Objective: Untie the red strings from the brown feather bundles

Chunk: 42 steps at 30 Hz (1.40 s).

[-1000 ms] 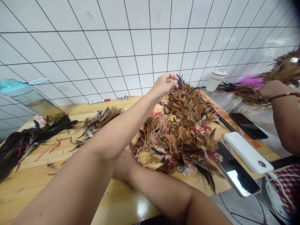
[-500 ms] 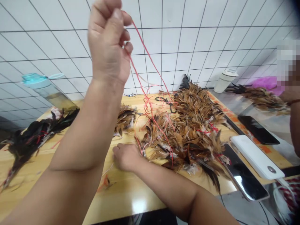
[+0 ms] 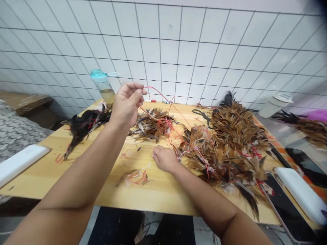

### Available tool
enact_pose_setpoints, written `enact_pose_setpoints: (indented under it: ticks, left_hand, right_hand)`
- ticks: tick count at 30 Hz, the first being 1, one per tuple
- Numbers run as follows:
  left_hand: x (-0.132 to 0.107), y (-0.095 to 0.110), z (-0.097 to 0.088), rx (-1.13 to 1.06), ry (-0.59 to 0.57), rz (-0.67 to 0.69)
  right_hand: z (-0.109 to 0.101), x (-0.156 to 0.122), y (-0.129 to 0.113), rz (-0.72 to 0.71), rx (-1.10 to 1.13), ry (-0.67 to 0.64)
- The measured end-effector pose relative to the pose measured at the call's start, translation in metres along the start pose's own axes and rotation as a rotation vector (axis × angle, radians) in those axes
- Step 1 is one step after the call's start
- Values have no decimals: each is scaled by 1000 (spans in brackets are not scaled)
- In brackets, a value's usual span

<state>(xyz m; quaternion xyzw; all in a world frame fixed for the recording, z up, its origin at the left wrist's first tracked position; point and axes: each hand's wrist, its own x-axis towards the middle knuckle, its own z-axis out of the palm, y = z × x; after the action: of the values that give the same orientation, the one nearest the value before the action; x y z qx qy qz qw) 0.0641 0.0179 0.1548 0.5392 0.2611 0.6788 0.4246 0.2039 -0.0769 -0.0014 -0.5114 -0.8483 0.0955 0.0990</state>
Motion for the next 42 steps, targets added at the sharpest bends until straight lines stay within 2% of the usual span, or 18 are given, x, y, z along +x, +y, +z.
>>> enact_pose_setpoints:
  ticks: [4, 7, 9, 12, 15, 18, 21, 23, 25, 27, 29, 31, 34, 38, 42]
  left_hand:
    - [-23, 27, -32, -127, 92, -68]
    - [-35, 30, -48, -203, 92, -141]
    - [-43, 19, -57, -245, 53, -187]
    - [-57, -9, -68, -338, 14, -295]
    - [-77, -32, -71, -412, 5, -428]
    - [-98, -40, -64, -490, -32, -502]
    - [-112, -37, -57, -586, -40, -502]
    - [-115, -34, -56, -631, -26, -502]
    - [-115, -30, -58, -646, -33, -522]
    - [-112, -26, -63, -636, -67, -554]
    - [-105, -20, -70, -630, -97, -572]
    - [-93, -11, -83, -645, -82, -547]
    - [-66, 11, -111, -677, 56, -420]
    - [-35, 46, -153, -662, 226, -269]
    - [-24, 72, -178, -662, 308, -143]
  right_hand:
    - [-2, 1, -2, 32, -25, -4]
    - [0, 1, -5, 51, -45, 8]
    - [1, 0, -5, 55, -36, 17]
    - [-5, -2, -5, 60, 35, 54]
    - [-22, -3, -10, 100, 149, 199]
    - [-40, 1, -26, 97, 268, 401]
    - [-44, 10, -45, 81, 398, 483]
    - [-40, 17, -56, 119, 492, 450]
    - [-34, 22, -63, 150, 528, 356]
    - [-30, 25, -67, 138, 508, 268]
    - [-31, 27, -67, 97, 485, 233]
    - [-38, 25, -59, 60, 481, 219]
    - [-56, 12, -27, 127, 530, 235]
    - [-91, -20, 38, 464, 682, 502]
    - [-122, -53, 92, 577, 782, 713]
